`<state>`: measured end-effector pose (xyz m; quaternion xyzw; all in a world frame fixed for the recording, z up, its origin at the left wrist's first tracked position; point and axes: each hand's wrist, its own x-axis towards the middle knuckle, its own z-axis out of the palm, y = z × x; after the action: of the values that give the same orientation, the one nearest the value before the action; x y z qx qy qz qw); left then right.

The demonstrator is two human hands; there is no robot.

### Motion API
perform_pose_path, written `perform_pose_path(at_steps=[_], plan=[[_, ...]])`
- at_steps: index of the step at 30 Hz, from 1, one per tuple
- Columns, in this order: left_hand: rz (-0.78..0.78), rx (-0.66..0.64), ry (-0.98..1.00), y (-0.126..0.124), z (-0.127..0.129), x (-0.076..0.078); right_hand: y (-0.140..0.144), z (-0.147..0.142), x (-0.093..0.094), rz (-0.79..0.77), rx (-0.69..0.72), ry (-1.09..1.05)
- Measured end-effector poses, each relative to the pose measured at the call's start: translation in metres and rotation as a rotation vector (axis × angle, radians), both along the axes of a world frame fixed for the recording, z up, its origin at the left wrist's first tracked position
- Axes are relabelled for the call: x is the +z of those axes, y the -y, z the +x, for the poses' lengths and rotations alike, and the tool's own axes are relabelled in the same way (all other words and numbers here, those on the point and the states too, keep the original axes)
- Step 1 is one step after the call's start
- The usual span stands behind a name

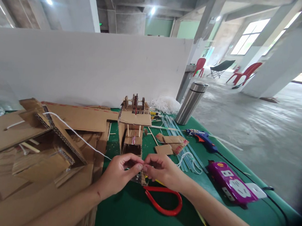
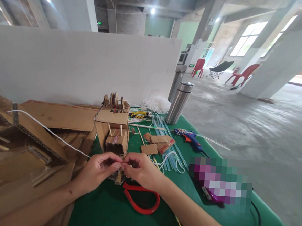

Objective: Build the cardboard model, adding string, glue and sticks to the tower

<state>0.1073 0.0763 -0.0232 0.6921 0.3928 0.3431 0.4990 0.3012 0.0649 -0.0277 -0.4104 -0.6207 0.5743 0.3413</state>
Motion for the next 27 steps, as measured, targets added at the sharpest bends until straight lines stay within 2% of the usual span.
perform_pose_path(at_steps=[11, 27], plan=[[-0.049, -0.007, 0.047, 0.003, 0.001, 0.002, -0.001, 0.003, -0.004, -0.082, 0.03, -0.06], [-0.073, 0.0, 0.052, 0.003, 0.004, 0.004, -0.001, 0.002, 0.006, -0.241, 0.043, -0.099]])
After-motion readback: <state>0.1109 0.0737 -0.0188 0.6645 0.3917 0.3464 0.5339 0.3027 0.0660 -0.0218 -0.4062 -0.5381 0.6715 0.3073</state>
